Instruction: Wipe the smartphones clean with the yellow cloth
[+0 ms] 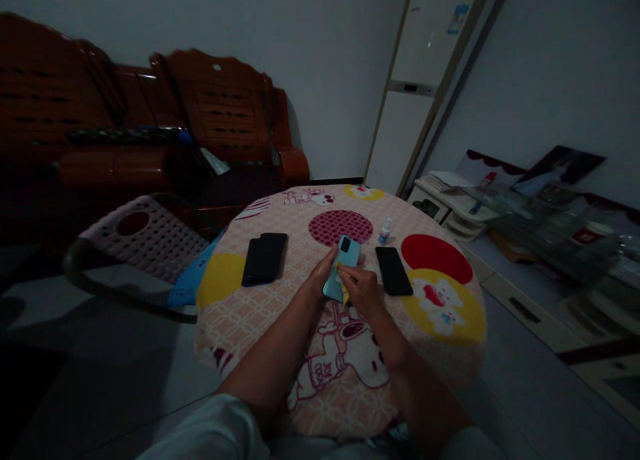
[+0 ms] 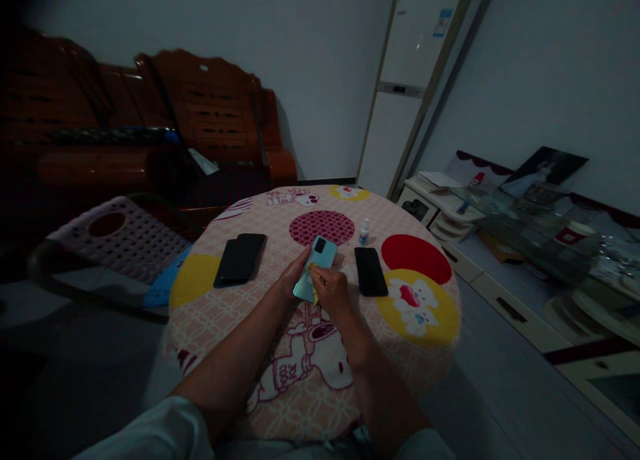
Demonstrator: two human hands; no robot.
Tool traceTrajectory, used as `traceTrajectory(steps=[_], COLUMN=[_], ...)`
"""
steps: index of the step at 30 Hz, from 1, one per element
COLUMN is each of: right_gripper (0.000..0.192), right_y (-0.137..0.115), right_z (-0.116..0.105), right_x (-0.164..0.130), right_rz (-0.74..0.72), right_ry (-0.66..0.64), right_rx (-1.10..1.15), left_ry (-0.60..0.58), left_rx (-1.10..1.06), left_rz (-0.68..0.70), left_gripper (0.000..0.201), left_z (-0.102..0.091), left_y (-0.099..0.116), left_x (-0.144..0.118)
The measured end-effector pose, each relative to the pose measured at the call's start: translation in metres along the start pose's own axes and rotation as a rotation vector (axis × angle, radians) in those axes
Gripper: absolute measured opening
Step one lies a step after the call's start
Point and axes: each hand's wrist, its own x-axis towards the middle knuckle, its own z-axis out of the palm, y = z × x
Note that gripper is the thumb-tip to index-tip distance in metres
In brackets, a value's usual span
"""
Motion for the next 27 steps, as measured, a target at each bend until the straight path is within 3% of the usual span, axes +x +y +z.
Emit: traceTrajectory(steps=[6,14,19,27], right_gripper=[0.021,0.02,0.023,0.024], right_y=[-0.002,-0.001,-0.004,0.013], right_z=[0.003,-0.004,-0.007,-0.01], right_x=[-0.002,0.001,0.002,0.004], right_rz=[-0.014,0.05,0.096,0.148], right_ry=[-0.118,-0.127,-0.061,0.098], right_rx=[0.024,0.065,0.103,0.099], left_ry=[0.029,0.122,0.131,0.167], left_rx=[-0.06,-0.042,-0.032,-0.019], left_rz=[0.064,0.157,0.14,0.066], left_gripper=[0.07,0.073,0.071,0.061], left_z=[-0.004,-0.015,-0.015,-0.007], left_y=[0.011,0.027,0.025,0.015], left_x=[-0.005,-0.015,-0.013,-0.008])
